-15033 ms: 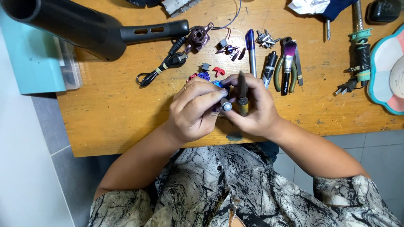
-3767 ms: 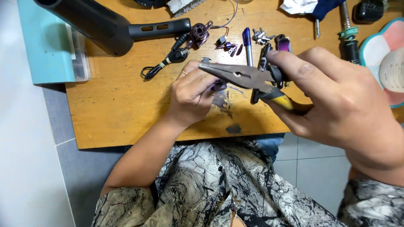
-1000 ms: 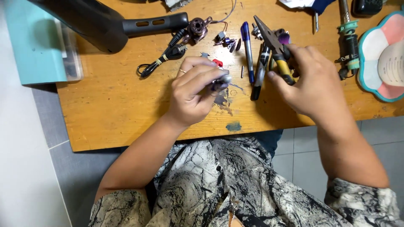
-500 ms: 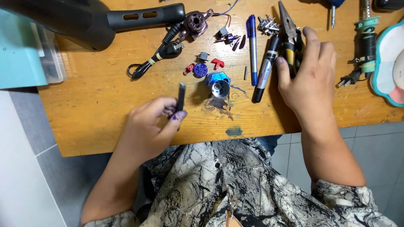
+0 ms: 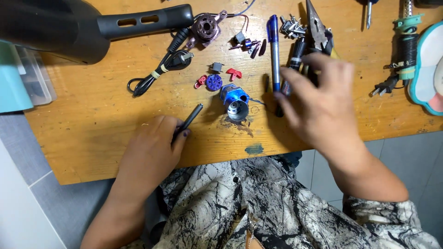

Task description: Using needle-nose pliers to tap and press a small metal pin into a blue plastic component on a workbench.

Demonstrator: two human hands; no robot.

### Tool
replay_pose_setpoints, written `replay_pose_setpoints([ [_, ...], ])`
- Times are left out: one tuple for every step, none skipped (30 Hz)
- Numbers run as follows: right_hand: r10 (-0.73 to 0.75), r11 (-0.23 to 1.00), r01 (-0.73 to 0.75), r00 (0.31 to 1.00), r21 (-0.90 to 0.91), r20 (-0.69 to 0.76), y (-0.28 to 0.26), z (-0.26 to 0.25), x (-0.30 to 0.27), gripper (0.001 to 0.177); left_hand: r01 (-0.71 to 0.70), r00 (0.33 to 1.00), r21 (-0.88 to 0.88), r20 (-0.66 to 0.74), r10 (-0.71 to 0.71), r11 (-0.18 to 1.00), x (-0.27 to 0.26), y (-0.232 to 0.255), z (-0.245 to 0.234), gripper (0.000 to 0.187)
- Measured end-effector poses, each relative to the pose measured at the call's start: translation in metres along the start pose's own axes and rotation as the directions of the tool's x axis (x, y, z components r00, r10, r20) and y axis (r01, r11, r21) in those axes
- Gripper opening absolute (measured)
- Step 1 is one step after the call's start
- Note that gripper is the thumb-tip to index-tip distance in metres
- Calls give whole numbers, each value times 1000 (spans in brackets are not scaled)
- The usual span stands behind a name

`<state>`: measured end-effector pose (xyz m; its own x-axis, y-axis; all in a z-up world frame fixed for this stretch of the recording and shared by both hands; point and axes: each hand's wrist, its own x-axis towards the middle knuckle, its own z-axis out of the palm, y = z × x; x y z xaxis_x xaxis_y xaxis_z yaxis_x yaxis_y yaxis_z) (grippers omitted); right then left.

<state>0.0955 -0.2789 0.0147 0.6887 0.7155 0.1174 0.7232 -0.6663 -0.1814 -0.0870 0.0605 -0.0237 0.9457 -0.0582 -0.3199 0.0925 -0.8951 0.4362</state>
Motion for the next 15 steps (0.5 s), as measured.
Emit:
replay_pose_setpoints([
  [3,1000,-3,1000,-1,-2,-3,4,3,52,-4,1000,2,0,4,1000,1,0,0,16],
  [9,998,-6,999,-69,40,-7,7,5,50,4,1000,28,7,-4,1000,3,0,-1,19],
  [17,990,-6,997,-140,79,-10,10,8,51,10,1000,54,10,-11,998,4,0,-1,22],
  [21,990,-9,997,-143,76,-12,12,9,51,5,1000,55,8,-5,998,8,4,-9,22],
  [33,994,-25,997,-109,77,-14,14,11,42,24,998,41,50,-26,999,11,7,-17,29],
  [46,996,-40,996,-75,78,-15,17,12,34,43,995,28,93,-46,999,14,11,-25,41],
  [49,996,-43,996,-76,74,-16,16,13,34,39,995,30,91,-42,999,16,20,-33,41],
  [44,996,-38,996,-79,71,-16,16,14,29,-44,998,32,-35,45,999,17,29,-41,49],
  [38,996,-32,997,-82,71,-17,16,15,26,-124,979,43,-159,129,991,17,39,-49,57],
  [39,996,-34,997,-83,68,-17,15,15,26,-126,978,45,-161,132,991,22,47,-53,57],
  [32,997,-25,995,-76,92,-18,14,16,28,-186,968,31,-167,188,982,26,54,-56,73],
  [24,998,-16,993,-68,115,-19,13,17,33,-245,954,18,-173,244,969,31,62,-60,91],
  [23,997,-15,993,-70,113,-18,13,16,33,-246,953,20,-176,245,969,38,67,-64,91],
  [-22,997,31,992,-74,124,-18,13,17,32,-285,943,4,-176,281,959,45,71,-68,97],
  [-66,994,77,988,-77,136,-18,13,16,31,-324,932,-12,-176,317,946,52,76,-71,104],
])
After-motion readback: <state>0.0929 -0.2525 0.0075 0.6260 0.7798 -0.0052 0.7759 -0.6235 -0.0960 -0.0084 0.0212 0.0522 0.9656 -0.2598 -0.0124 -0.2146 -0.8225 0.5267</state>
